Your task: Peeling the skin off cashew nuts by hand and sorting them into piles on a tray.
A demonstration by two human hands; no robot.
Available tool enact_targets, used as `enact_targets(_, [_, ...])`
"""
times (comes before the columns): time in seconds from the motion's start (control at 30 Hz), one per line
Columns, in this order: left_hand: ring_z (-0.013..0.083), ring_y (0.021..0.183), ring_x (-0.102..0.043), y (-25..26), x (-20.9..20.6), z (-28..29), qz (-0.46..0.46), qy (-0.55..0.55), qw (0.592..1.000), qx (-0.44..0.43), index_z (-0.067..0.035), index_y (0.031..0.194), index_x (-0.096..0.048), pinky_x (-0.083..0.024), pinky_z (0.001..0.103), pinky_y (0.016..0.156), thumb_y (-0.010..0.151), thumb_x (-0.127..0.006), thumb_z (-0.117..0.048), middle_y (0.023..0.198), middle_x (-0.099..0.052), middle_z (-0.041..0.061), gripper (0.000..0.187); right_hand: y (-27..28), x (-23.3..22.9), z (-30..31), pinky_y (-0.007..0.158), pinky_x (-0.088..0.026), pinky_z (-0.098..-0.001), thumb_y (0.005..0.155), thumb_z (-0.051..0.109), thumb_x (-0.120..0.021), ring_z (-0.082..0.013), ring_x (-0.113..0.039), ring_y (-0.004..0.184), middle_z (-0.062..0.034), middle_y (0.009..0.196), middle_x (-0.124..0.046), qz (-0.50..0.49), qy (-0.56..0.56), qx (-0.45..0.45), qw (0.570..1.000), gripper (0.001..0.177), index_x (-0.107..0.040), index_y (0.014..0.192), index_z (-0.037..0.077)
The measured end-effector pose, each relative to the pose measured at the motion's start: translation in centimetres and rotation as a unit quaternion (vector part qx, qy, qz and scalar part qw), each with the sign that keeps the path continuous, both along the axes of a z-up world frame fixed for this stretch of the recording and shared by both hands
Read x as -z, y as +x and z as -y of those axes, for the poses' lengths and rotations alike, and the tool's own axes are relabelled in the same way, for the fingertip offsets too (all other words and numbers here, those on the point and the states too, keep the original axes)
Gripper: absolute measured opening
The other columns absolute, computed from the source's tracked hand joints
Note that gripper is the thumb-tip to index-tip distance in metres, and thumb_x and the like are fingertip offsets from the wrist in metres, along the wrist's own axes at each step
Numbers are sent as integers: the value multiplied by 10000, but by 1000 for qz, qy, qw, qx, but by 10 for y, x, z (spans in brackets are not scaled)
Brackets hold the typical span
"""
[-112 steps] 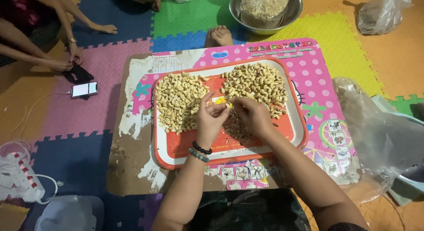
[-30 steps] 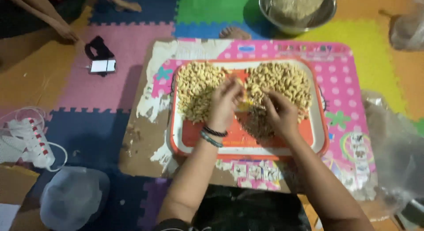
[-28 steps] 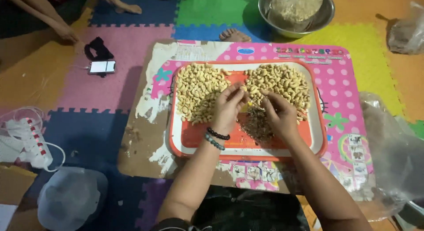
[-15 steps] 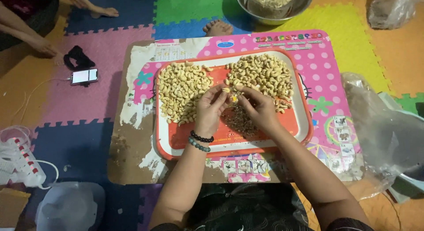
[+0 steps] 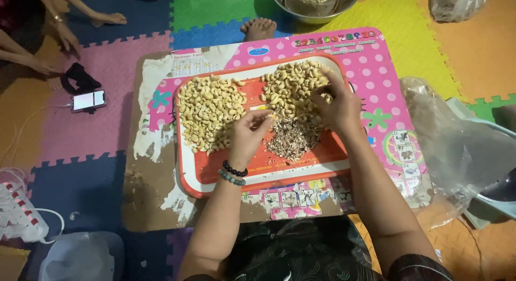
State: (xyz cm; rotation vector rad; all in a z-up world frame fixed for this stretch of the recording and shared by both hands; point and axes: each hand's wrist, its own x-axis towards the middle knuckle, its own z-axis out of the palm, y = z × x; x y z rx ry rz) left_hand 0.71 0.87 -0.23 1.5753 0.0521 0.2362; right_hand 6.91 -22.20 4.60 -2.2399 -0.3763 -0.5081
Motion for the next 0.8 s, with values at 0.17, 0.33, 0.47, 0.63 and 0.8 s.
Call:
enact_targets(0.17, [205, 902, -768, -5, -5, 9, 15, 120, 991, 52, -141, 1036, -810, -633, 282, 696, 910, -808, -200, 967, -786, 81, 139, 0, 17, -18, 805, -572, -480, 884, 154, -773, -311, -739, 923, -13, 1000, -791, 18, -110, -70, 991, 559, -586, 1409, 194])
enact_targets(0.33, [251, 993, -741, -9, -15, 12, 75, 195, 977, 50, -143, 1125, -792, -625, 269, 728, 945, -749, -138, 1077, -745, 88, 185, 13, 38, -15, 751, -565, -505, 902, 203, -709, -347, -707, 855, -33, 991, -783, 33, -209, -89, 973, 486, -607, 1377, 230])
enact_targets(0.47, [314, 989, -738, -6, -9, 10, 68, 228, 971, 33, -115, 1153, -774, -643, 323, 709, 974, -705, -127, 1078, -748, 137, 192, 6, 25, -19, 810, -556, -483, 851, 250, -786, -318, -717, 945, -20, 995, -777, -27, -142, -68, 987, 531, -630, 1359, 257])
enact_targets(0.63, [327, 977, -741, -8, -8, 13, 37, 173, 983, 43, -77, 1262, -721, -660, 366, 715, 1010, -672, -131, 1087, -753, 183, 263, -12, 6, -31, 832, -553, -416, 812, 270, -875, -265, -728, 1008, 24, 969, -783, -103, 65, -112, 986, 603, -649, 1371, 287])
enact_targets(0.8, [187, 833, -729, -5, -3, 7, -54, -24, 994, 94, -16, 1391, -590, -646, 248, 689, 1028, -635, -127, 1078, -728, 215, 383, -19, 2, -40, 652, -433, -221, 856, 99, -842, -110, -624, 739, -55, 971, -790, -164, 228, -214, 936, 631, -594, 1431, 177])
